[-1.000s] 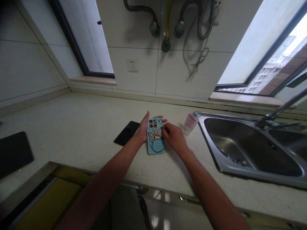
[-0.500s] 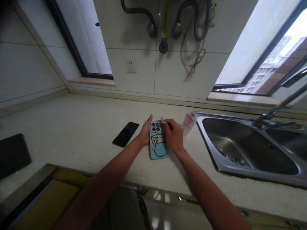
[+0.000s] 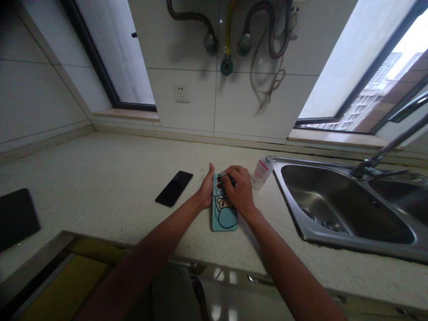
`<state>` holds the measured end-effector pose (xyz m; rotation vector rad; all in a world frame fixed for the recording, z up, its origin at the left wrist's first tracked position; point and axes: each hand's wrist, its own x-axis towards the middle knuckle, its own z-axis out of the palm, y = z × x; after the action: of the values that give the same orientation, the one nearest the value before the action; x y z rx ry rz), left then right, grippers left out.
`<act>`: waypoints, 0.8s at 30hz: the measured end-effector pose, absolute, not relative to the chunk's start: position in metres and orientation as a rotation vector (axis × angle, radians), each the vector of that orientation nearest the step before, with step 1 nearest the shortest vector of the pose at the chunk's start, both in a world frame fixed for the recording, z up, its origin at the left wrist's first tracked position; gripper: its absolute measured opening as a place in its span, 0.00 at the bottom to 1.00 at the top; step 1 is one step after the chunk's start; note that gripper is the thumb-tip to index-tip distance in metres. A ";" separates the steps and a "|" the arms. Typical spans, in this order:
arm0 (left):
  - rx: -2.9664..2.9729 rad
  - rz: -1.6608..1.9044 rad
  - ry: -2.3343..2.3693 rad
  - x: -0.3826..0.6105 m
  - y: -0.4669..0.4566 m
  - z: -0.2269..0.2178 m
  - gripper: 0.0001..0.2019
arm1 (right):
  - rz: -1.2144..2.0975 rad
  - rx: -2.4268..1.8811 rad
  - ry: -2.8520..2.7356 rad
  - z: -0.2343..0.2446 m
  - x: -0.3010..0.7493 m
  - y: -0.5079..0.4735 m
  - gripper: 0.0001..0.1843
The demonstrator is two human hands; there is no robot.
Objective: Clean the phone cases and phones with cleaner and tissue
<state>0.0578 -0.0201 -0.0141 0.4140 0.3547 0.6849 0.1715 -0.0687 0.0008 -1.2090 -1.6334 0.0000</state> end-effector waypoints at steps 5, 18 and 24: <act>0.417 0.731 0.359 0.058 -0.022 -0.017 0.37 | 0.004 -1.085 -1.820 0.005 0.167 -0.074 0.09; 0.529 0.877 0.332 0.056 -0.016 -0.018 0.34 | 0.037 -0.945 -1.954 0.008 0.161 -0.081 0.08; 0.511 0.951 0.417 0.050 -0.010 -0.010 0.31 | 0.058 -0.875 -2.082 0.011 0.161 -0.083 0.07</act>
<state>0.0498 -0.0104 -0.0099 0.5109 0.4167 0.9511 0.1614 -0.0827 0.0112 -0.8747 -2.0825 0.0585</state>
